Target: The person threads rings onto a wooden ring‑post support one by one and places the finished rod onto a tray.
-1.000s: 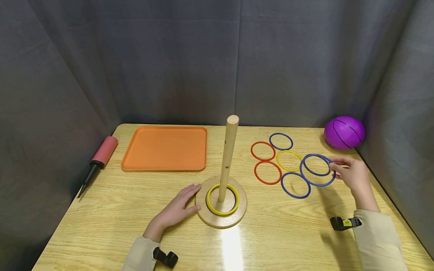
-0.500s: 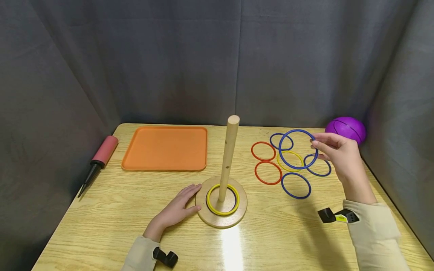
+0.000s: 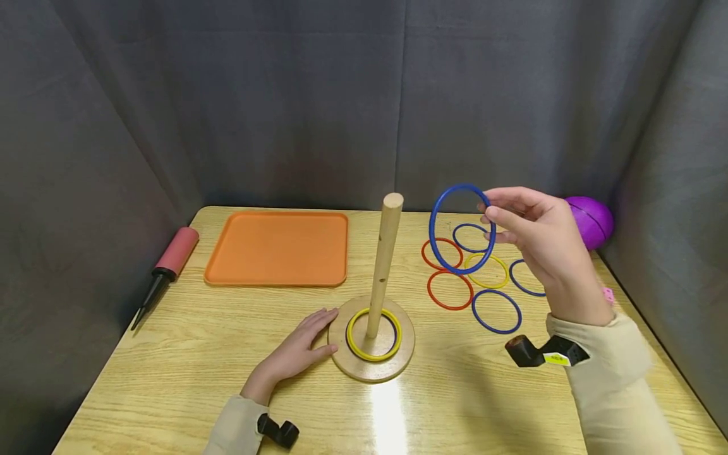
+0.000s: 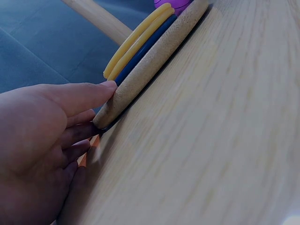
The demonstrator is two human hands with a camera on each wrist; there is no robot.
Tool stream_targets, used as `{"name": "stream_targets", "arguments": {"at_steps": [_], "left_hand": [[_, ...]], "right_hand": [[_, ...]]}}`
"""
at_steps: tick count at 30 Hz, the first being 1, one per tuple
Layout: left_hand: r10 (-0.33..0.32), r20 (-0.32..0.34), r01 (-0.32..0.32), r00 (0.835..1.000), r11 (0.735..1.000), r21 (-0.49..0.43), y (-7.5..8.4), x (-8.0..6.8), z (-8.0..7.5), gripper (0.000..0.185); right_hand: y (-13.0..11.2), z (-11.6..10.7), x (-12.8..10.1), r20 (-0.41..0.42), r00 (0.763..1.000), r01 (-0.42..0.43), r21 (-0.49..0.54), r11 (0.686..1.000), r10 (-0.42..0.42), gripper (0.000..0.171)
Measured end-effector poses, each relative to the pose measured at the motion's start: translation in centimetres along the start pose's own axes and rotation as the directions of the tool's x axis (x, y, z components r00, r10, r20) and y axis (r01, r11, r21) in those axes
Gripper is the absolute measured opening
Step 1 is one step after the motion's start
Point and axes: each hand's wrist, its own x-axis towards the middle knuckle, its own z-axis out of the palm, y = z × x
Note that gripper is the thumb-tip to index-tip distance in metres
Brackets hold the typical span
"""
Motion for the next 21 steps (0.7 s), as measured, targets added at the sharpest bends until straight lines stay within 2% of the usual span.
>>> {"name": "stream_targets", "arguments": {"at_steps": [6,12,17,21], "left_hand": [[-0.001,-0.001,0.001,1.000,1.000,0.005,-0.1,0.0,0.1,0.070],[0.001,-0.003,-0.001,1.000,1.000,0.010,-0.1,0.0,0.1,0.070],[0.009,-0.005,-0.009,1.000,1.000,0.016,-0.1,0.1,0.2,0.070],[0.007,-0.005,-0.007,1.000,1.000,0.015,0.0,0.1,0.2,0.070]], "right_hand": [[-1.0,2.4,1.1,0.032,0.999,0.001,0.027,1.000,-0.002,0.019],[-0.7,4.5,1.9,0.042,0.999,-0.010,0.019,1.000,0.009,0.020],[0.6,5.4,2.0,0.041,0.998,-0.048,-0.083,0.995,0.052,0.021],[2.5,5.4,1.8,0.029,0.991,-0.122,-0.192,0.974,0.130,0.018]]}}
